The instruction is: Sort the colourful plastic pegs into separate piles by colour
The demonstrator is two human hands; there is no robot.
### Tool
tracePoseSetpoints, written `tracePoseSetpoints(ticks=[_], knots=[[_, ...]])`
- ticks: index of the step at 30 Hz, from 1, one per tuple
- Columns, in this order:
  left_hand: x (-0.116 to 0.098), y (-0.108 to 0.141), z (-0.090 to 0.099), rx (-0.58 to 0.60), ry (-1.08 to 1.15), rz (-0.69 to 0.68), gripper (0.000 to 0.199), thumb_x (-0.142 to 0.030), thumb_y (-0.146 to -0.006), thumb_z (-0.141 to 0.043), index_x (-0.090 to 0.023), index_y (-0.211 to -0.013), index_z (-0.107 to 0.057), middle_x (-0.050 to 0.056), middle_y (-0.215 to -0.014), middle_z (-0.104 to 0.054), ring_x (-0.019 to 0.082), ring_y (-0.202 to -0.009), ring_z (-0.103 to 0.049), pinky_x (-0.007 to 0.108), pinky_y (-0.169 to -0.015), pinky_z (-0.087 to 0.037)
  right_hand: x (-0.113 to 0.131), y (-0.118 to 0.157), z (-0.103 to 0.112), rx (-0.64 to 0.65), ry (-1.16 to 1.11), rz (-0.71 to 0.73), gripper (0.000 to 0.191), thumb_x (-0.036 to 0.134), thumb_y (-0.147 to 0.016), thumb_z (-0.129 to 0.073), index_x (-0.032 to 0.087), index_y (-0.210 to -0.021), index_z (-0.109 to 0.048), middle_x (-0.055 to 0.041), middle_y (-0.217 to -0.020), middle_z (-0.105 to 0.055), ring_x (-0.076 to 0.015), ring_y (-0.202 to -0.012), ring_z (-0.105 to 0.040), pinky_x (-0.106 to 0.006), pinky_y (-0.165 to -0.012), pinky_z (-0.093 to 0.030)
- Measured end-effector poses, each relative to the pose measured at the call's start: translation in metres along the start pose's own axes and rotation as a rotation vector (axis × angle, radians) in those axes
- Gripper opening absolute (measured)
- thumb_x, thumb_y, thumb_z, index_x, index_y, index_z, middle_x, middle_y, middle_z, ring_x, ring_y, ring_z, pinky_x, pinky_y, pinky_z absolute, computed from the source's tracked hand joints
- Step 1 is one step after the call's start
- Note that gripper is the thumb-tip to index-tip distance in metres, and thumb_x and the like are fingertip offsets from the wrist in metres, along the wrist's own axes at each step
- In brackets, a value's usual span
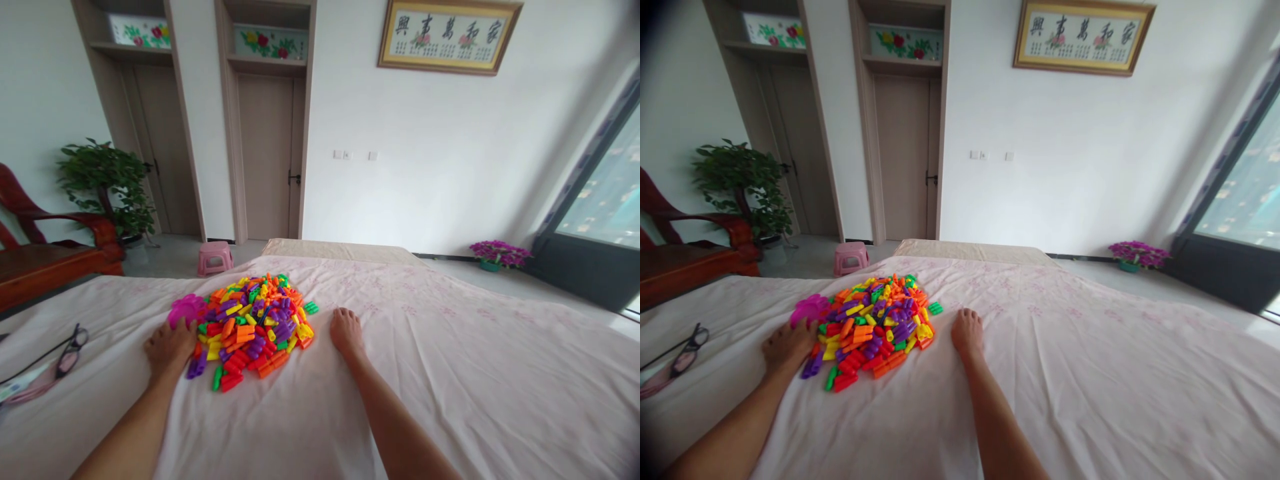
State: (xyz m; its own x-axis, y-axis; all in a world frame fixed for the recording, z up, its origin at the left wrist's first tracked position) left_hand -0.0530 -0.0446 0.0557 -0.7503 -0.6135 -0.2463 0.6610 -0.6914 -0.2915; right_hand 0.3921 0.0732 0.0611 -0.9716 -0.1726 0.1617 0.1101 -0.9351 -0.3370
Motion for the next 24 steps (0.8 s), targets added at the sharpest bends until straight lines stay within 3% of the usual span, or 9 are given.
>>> tracePoseSetpoints(ticks=[7, 18, 24], knots=[[0.006, -0.009, -0.009, -0.003, -0.032, 0.013, 0.06, -0.053, -0.093, -0.022, -0.017, -0.12, -0.061, 0.022, -0.121, -0.06, 0.038, -0.113, -0.054, 0.049, -0.091, -0.038, 0.003, 0.0, 0.001, -0.006, 0.018, -0.014, 0.032, 0.017, -0.095, -0.037, 0.016, -0.115, -0.063, -0.0144, -0.117, -0.062, -0.0243, -0.112, -0.052, -0.034, -0.091, -0.034], [0.015, -0.022, -0.016, 0.063, 0.036, 0.069, 0.062, -0.057, -0.089, -0.028, -0.021, -0.13, -0.057, 0.023, -0.126, -0.057, 0.04, -0.12, -0.051, 0.052, -0.097, -0.036, 0.006, -0.005, 0.0, 0.025, 0.018, -0.055, 0.034, 0.016, -0.095, -0.039, 0.018, -0.12, -0.062, -0.0127, -0.119, -0.062, -0.0228, -0.114, -0.051, -0.032, -0.092, -0.034], [0.01, -0.025, -0.012, -0.016, 0.089, 0.03, 0.058, -0.052, -0.088, -0.035, -0.02, -0.133, -0.056, 0.023, -0.139, -0.047, 0.042, -0.128, -0.044, 0.057, -0.099, -0.035, 0.006, -0.005, 0.002, 0.03, -0.009, -0.063, 0.034, 0.02, -0.096, -0.04, 0.019, -0.121, -0.062, -0.0126, -0.123, -0.062, -0.0232, -0.118, -0.05, -0.033, -0.096, -0.034]])
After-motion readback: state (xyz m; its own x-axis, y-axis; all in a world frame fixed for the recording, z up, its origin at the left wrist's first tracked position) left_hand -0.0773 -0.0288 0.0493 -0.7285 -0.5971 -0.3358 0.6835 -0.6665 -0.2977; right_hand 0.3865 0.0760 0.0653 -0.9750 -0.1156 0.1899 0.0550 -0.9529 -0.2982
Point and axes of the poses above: each hand's wrist, its own y-axis away from the middle knuckle, its own z-axis out of the back of the hand, x = y × z, the point moved 4 cm from there along -y, towards the middle knuckle
